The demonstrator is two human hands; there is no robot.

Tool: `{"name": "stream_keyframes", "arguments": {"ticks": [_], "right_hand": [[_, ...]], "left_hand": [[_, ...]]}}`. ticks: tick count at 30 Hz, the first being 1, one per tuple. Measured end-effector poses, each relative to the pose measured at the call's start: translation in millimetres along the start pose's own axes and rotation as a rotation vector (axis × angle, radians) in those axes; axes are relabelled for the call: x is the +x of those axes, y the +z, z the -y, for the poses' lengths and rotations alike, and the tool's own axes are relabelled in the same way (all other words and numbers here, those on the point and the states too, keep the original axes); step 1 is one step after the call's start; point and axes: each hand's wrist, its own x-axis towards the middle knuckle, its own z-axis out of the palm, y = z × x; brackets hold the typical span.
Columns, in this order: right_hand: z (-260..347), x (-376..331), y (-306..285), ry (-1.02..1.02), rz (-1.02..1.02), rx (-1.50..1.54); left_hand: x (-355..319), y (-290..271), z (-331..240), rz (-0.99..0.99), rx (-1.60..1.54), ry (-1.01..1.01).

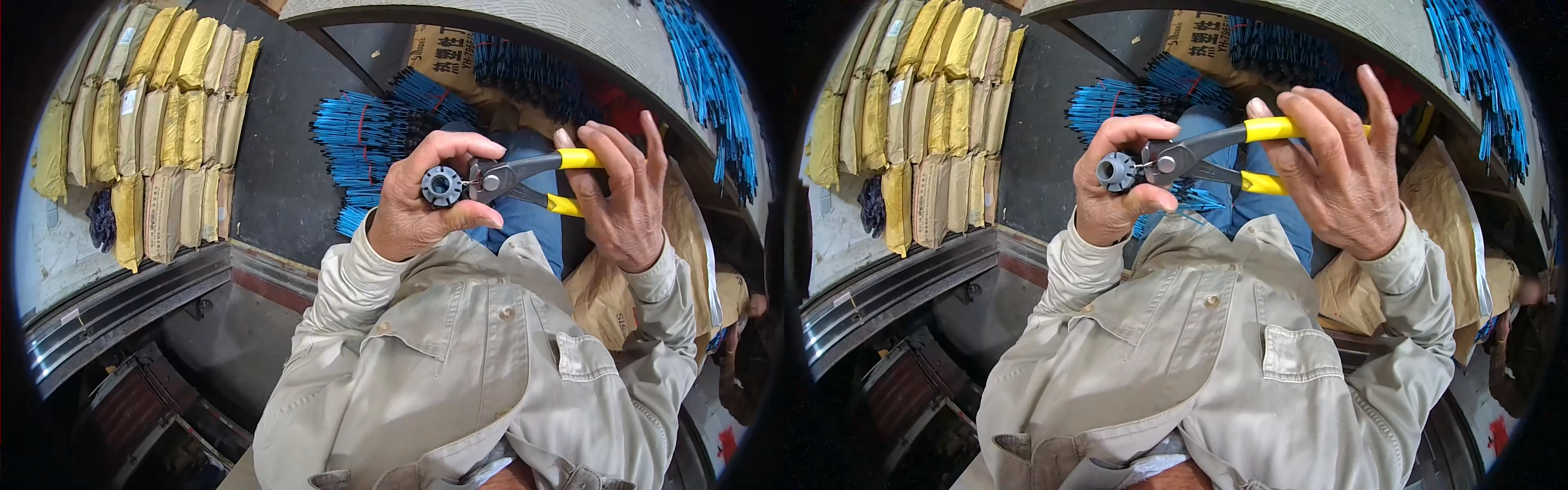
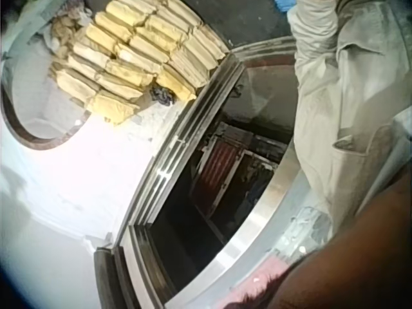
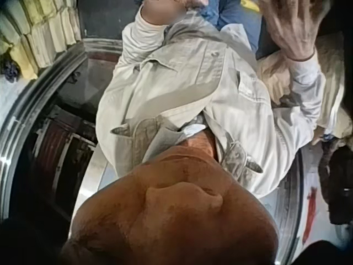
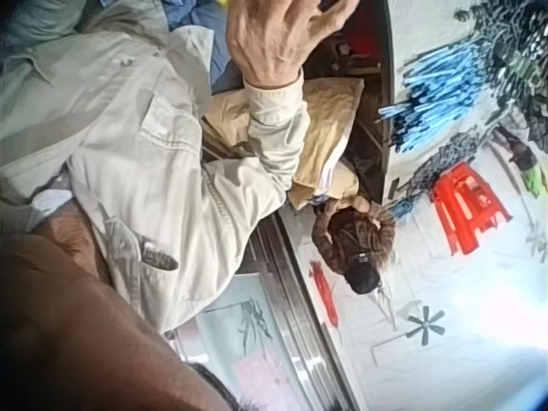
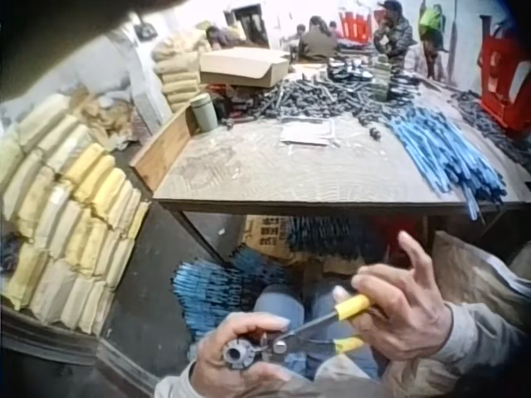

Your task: The person attaches plastic ribs onto a central hub with a wire and secures the assembly by twisting and cutting the wire using pliers.

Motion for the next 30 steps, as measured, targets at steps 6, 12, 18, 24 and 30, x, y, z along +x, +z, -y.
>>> {"name": "stream_keyframes", "arguments": {"ticks": [6, 12, 18, 24, 30], "right_hand": [[-9.0, 4.9, -2.2, -0.032, -0.059, -0.127], [-4.5, 7.9, 8.3, 0.013, -0.033, -0.127], [-8.5, 15.1, -4.9, -0.038, 0.016, -0.123], [1.0, 12.3, 3.7, 0.053, 0.171, 0.174], [4.2, 9.9, 15.3, 0.039, 0.065, 0.042]], "left_hand": [[1.1, -2.9, -1.4, 0.010, -0.010, -0.041], [3.5, -5.8, 0.7, 0.022, -0.004, -0.055], [5.4, 0.0, 0.9, -0.047, 0.060, 0.003], [5.6, -11.4, -0.7, 0.042, 0.029, -0.055], [1.8, -12.5, 0.2, 0.007, 0.001, -0.079]]}}
